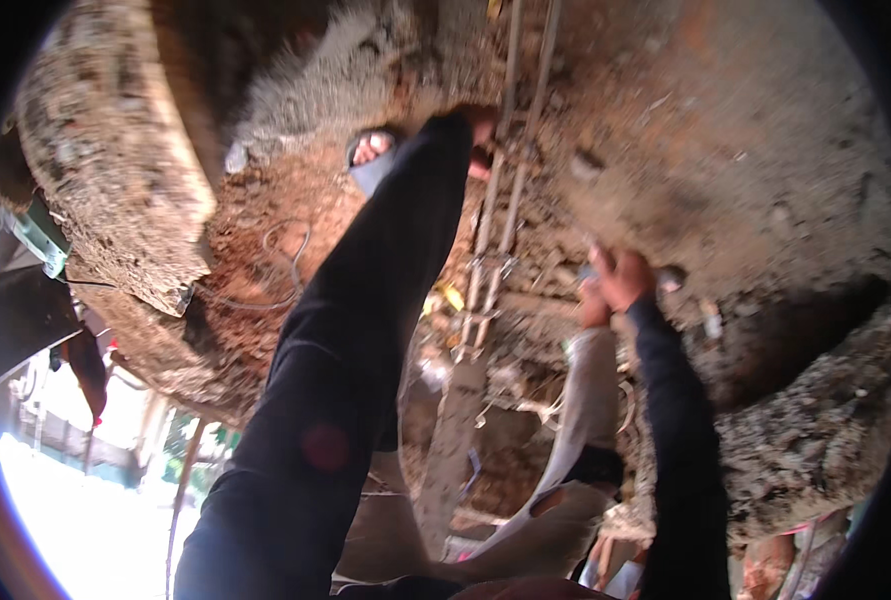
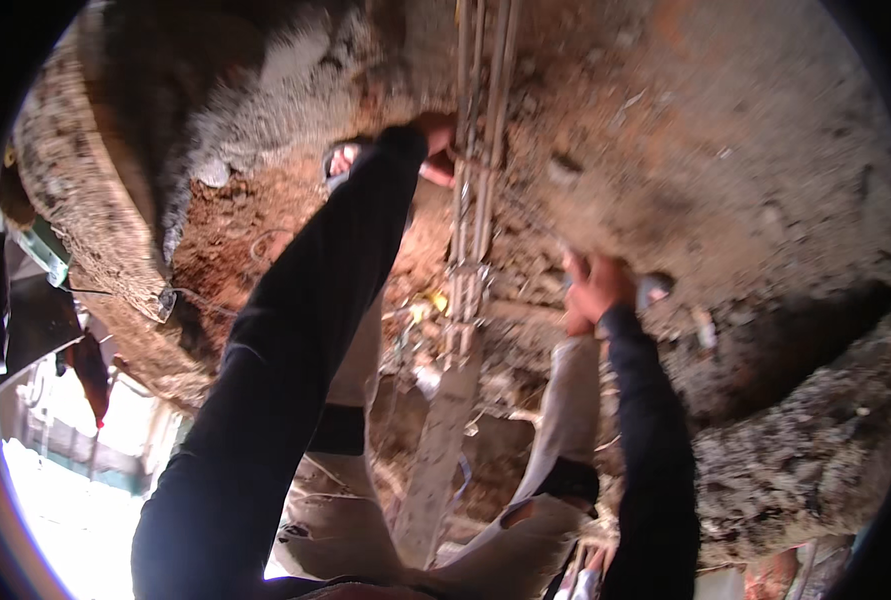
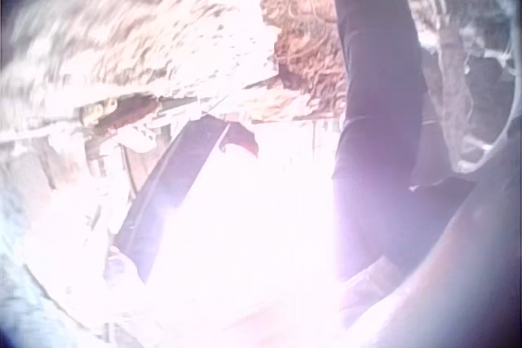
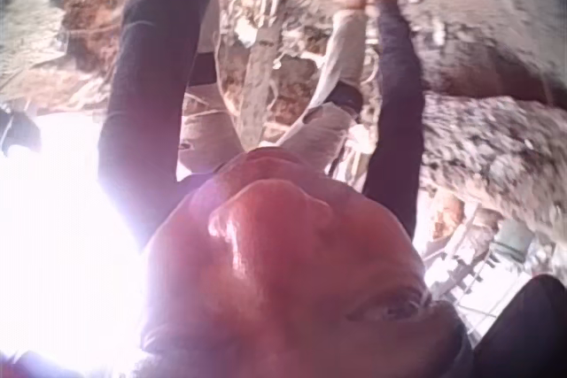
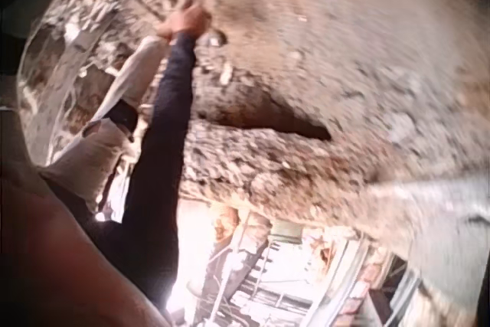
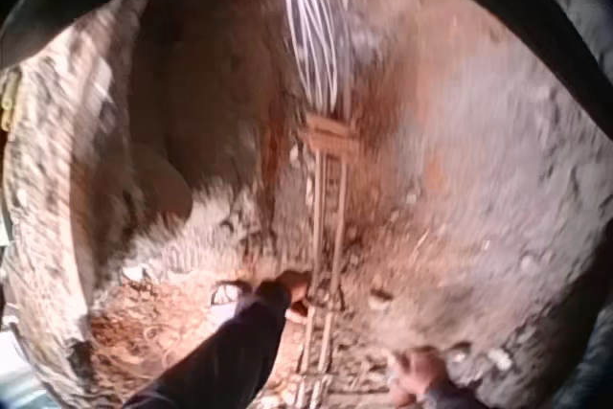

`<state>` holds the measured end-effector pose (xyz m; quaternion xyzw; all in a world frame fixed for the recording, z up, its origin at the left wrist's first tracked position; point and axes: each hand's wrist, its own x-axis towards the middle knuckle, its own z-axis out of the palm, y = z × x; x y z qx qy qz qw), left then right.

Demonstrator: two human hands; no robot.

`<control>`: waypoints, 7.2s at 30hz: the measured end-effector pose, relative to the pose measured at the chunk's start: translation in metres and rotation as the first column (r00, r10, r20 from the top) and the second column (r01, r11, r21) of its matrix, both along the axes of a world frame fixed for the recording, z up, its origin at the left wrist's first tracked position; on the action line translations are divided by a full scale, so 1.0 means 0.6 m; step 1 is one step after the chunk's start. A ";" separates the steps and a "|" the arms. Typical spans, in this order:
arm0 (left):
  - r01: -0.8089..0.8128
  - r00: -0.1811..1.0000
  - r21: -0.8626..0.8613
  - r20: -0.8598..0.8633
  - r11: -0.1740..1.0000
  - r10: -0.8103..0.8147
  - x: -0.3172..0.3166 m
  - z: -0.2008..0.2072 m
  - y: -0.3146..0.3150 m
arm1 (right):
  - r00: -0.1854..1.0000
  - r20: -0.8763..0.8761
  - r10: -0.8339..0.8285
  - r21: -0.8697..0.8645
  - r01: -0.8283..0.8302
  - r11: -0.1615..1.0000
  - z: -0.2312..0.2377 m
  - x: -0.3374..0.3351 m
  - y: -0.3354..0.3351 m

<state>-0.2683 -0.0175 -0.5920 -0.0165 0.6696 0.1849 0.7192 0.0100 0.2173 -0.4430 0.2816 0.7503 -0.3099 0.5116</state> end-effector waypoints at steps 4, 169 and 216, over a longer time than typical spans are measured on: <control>-0.665 0.740 -0.358 -0.197 0.655 0.644 0.013 0.162 -0.005 | 0.902 -0.169 -0.396 0.060 0.411 0.910 0.097 0.147 -0.048; 0.113 -0.214 0.702 -0.674 0.704 0.707 -0.200 0.865 0.224 | -0.232 -0.816 -0.529 -0.418 -0.396 0.818 0.469 -0.623 0.043; -0.102 0.519 0.238 -0.815 0.966 0.256 -0.003 0.689 0.018 | 0.501 -0.470 -0.727 -0.676 0.326 0.662 -0.013 -0.540 0.183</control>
